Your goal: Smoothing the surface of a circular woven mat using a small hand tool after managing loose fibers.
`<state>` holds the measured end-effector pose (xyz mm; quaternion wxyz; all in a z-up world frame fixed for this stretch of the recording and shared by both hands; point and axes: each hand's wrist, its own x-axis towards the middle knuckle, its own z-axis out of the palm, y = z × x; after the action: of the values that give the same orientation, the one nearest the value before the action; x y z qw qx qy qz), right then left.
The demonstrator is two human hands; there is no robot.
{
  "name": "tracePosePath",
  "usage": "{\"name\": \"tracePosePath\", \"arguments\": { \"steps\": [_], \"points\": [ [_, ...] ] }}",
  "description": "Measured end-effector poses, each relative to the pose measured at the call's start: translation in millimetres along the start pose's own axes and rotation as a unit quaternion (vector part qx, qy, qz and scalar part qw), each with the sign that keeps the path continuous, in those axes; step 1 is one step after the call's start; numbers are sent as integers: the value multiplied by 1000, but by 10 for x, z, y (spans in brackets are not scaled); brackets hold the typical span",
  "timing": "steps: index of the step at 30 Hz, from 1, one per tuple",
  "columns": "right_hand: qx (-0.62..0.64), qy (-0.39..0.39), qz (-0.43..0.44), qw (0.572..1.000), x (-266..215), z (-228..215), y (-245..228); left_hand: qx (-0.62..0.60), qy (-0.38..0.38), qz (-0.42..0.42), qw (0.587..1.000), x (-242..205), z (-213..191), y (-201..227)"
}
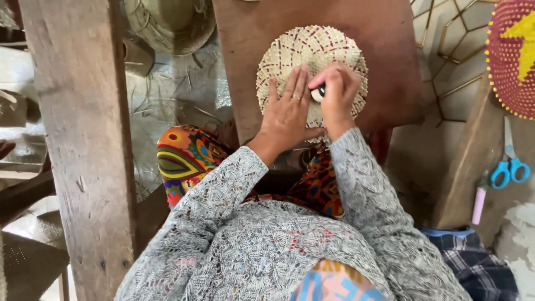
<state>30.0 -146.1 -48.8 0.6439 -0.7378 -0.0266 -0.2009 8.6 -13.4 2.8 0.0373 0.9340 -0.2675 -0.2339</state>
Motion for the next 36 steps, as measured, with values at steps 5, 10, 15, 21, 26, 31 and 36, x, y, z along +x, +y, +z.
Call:
{"name": "tracePosePath", "arguments": {
  "steps": [5, 10, 15, 21, 26, 31, 36],
  "points": [
    [18, -2, 5, 1000, -108, -13, -173, -10, 17, -12, 1000, -76, -44, 1],
    [21, 10, 8, 1000, -416, -91, -202, -23, 10, -9, 1000, -58, -16, -10],
    [-20, 32, -45, 998, 148, 50, 199, 26, 7, -3, 1000, -44, -40, 22],
    [-14, 24, 26, 999, -82, -16, -215, 17, -23, -11, 1000, 7, 1, 7],
    [-9, 12, -12, 1000, -352, -99, -163, 23, -15, -8, 1000, 84, 100, -4],
    [-25, 17, 26, 999, 488, 83, 35, 76, -50, 12, 996, 41, -127, -23],
    [-14, -12, 89, 996, 351, -19, -118, 62, -13, 161, 985, 119, -85, -505]
  ]
}}
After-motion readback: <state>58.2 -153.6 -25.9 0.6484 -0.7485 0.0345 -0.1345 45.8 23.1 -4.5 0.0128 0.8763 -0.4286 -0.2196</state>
